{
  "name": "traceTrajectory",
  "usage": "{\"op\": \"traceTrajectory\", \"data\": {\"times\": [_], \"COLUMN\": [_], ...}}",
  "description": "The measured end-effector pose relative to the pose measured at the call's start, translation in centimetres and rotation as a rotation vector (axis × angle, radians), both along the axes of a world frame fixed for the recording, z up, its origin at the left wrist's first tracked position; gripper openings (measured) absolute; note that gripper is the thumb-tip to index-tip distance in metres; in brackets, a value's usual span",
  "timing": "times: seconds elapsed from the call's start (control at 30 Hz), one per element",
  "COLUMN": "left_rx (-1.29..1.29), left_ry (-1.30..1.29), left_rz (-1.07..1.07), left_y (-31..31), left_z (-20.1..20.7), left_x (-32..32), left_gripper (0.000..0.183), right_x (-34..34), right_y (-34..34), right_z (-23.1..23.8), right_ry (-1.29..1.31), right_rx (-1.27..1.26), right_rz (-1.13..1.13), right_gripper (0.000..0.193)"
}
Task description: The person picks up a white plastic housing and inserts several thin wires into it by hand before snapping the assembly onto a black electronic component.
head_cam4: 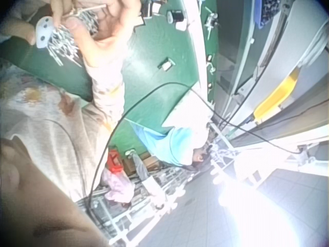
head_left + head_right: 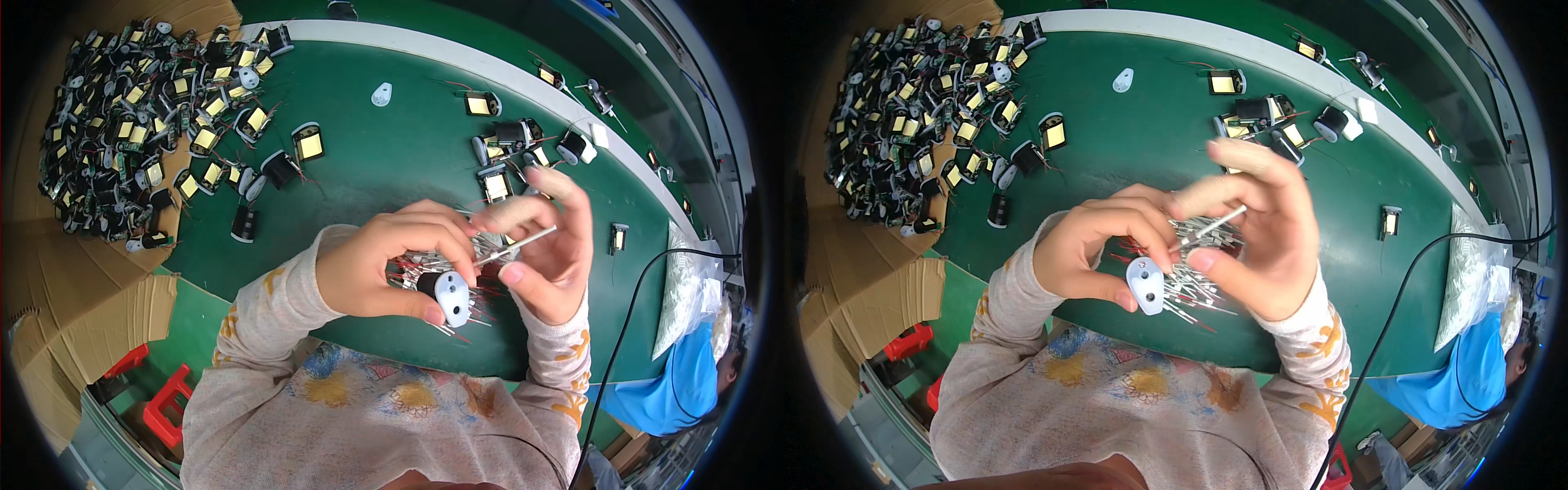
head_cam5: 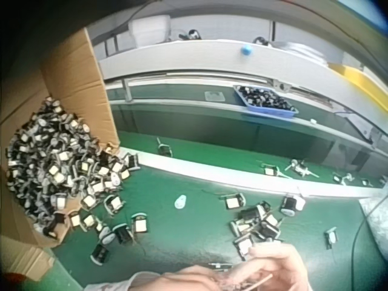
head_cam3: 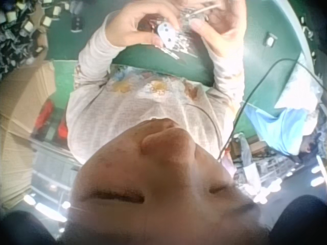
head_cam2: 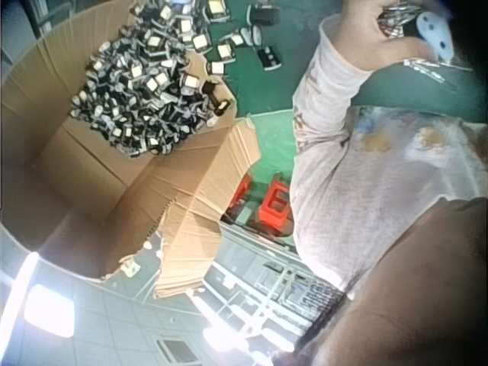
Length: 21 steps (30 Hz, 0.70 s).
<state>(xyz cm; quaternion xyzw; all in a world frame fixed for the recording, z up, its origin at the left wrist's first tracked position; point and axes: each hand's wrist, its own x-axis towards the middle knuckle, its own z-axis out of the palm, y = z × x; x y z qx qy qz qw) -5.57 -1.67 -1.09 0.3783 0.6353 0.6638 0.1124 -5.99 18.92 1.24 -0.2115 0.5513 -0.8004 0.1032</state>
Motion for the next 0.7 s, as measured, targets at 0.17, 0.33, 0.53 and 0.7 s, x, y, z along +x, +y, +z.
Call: {"op": "traceTrajectory", "data": {"times": [0.17,0.33,0.53,0.7], "left_rx": [-0.026,0.095,0.073,-0.138], "left_ry": [-0.045,-0.159,-0.073,0.176], "left_rz": [0.026,0.021,0.388,0.472], "left_y": [-0.3,-0.2,1.0,1.0], "left_z": [0.2,-0.4,-0.9,-0.3], "left_x": [0.3,0.5,1.7,1.8], "left_gripper": [0.038,0.038,0.036,0.039], "right_x": [-0.6,-0.1,1.8,2.5], "right_y": [1.2,1.3,1.4,0.9], "right_z": [-0.1,0.3,2.1,3.1], "right_ry": [0.269,0.379,0.461,0.647], "right_rx": [0.351,0.346,0.349,0.497], "right_rz": [0.000,-0.224,-0.527,-0.383], "right_gripper": [0.031,0.020,0.016,0.019]}}
